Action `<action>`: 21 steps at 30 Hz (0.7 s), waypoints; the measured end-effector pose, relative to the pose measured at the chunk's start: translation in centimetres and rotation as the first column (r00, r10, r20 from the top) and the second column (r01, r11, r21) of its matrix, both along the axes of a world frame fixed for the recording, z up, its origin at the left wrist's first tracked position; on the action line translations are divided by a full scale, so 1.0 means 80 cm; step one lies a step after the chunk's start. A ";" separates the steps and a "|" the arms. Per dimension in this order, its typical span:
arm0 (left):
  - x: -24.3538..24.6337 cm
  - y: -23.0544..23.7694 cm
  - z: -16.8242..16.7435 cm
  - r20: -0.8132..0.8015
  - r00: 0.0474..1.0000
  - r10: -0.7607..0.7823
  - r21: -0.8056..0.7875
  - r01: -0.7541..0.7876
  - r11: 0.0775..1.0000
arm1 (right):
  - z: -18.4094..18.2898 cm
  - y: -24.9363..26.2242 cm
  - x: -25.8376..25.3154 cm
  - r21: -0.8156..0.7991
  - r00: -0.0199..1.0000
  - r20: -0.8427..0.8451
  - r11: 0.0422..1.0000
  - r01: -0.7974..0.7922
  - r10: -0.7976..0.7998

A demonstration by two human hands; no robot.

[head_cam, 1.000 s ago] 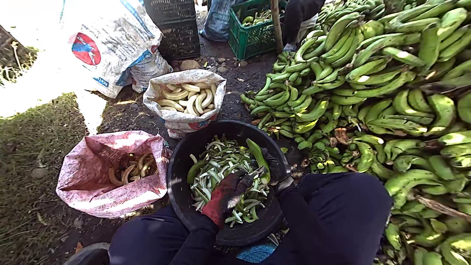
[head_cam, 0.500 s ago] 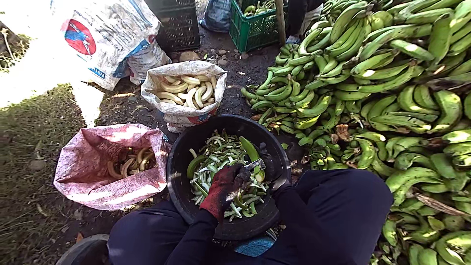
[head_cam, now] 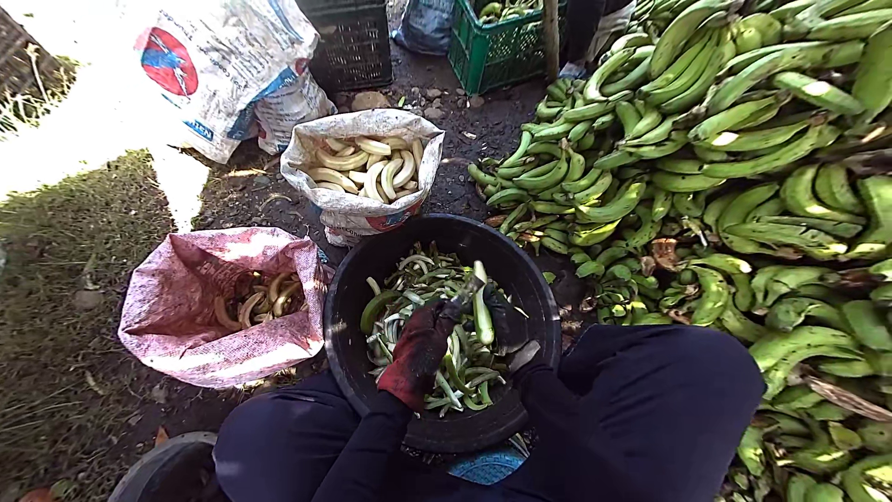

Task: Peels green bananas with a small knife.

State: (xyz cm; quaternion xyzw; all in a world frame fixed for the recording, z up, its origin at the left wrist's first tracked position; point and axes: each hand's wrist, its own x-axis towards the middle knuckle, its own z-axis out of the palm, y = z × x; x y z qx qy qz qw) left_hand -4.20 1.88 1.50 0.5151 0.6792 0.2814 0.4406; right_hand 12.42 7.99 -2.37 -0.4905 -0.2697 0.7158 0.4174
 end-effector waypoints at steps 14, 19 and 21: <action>-0.032 0.033 -0.018 -0.343 0.915 0.213 0.097 -0.192 0.977 | -0.018 -0.029 0.004 0.012 0.827 -0.217 0.849 -0.528 0.518; 0.003 0.006 -0.014 -0.144 0.989 0.033 0.069 -0.023 0.997 | -0.023 0.003 0.005 0.076 0.983 -0.184 0.997 0.002 0.012; 0.022 -0.007 -0.015 -0.124 0.992 -0.023 0.075 0.033 0.997 | -0.017 0.024 0.000 0.159 0.977 0.045 0.967 0.200 -0.210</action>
